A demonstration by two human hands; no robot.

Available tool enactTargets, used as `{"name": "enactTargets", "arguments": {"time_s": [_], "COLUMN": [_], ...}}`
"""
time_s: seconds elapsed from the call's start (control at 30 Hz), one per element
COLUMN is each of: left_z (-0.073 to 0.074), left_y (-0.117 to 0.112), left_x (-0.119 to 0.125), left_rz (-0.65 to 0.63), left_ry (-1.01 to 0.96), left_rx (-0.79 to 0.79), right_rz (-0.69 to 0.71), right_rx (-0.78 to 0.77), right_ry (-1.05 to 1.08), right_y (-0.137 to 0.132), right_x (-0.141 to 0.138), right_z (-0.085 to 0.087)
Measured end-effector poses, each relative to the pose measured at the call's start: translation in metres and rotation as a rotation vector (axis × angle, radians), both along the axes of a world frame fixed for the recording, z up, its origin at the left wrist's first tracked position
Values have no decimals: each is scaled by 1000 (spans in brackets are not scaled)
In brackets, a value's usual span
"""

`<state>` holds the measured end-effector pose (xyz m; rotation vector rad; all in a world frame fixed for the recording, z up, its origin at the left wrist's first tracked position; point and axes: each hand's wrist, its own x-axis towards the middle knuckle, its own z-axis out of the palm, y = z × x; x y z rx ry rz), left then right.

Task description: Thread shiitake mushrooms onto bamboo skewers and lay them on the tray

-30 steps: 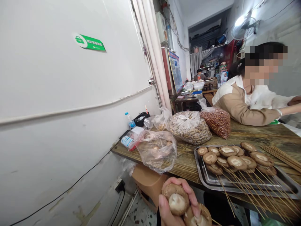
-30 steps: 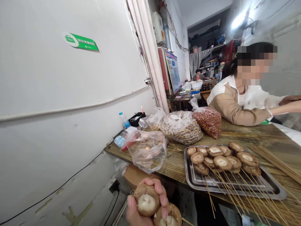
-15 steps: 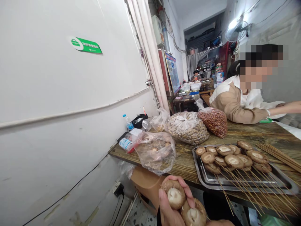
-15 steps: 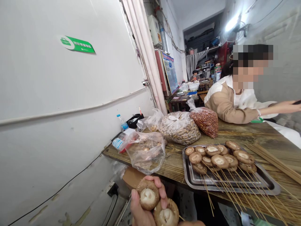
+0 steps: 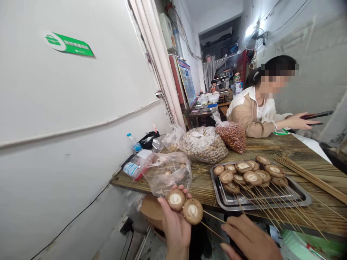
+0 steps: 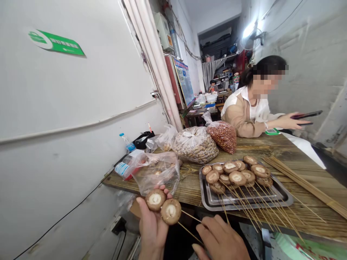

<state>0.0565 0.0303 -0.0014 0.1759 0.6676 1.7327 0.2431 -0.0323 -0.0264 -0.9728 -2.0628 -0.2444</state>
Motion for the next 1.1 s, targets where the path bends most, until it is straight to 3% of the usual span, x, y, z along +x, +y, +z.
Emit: {"name": "enactTargets", "arguments": {"time_s": [0.07, 0.13, 0.2, 0.23, 0.3, 0.47, 0.67, 0.8, 0.93, 1.1], "left_z": [-2, -3, -3, -2, 0, -1, -8, -8, -21, -48], "left_y": [3, 4, 4, 4, 0, -15, -17, -14, -16, -19], "left_x": [-6, -8, -7, -4, 3, 28, 42, 44, 40, 32], "left_rz": [-49, -110, -126, -122, -150, -253, -290, -367, -469, -513], "left_ry": [-4, 2, 18, 28, 47, 206, 434, 426, 424, 679], "left_rx": [3, 20, 43, 51, 54, -16, -31, -47, 41, 33], "right_rz": [8, 107, 310, 428, 613, 716, 592, 531, 466, 297], "right_rx": [-153, -590, -1147, -1354, -1537, -1525, -1382, -1355, -1306, -1258], "right_ry": [-4, 113, 361, 499, 725, 965, 848, 900, 962, 1049], "right_y": [2, 4, 7, 9, 11, 13, 9, 11, 7, -6], "right_x": [1, -2, -9, -13, -20, -31, -40, -42, -20, 42], "right_z": [2, -1, -8, -13, -24, -41, -50, -54, -29, 19]}}
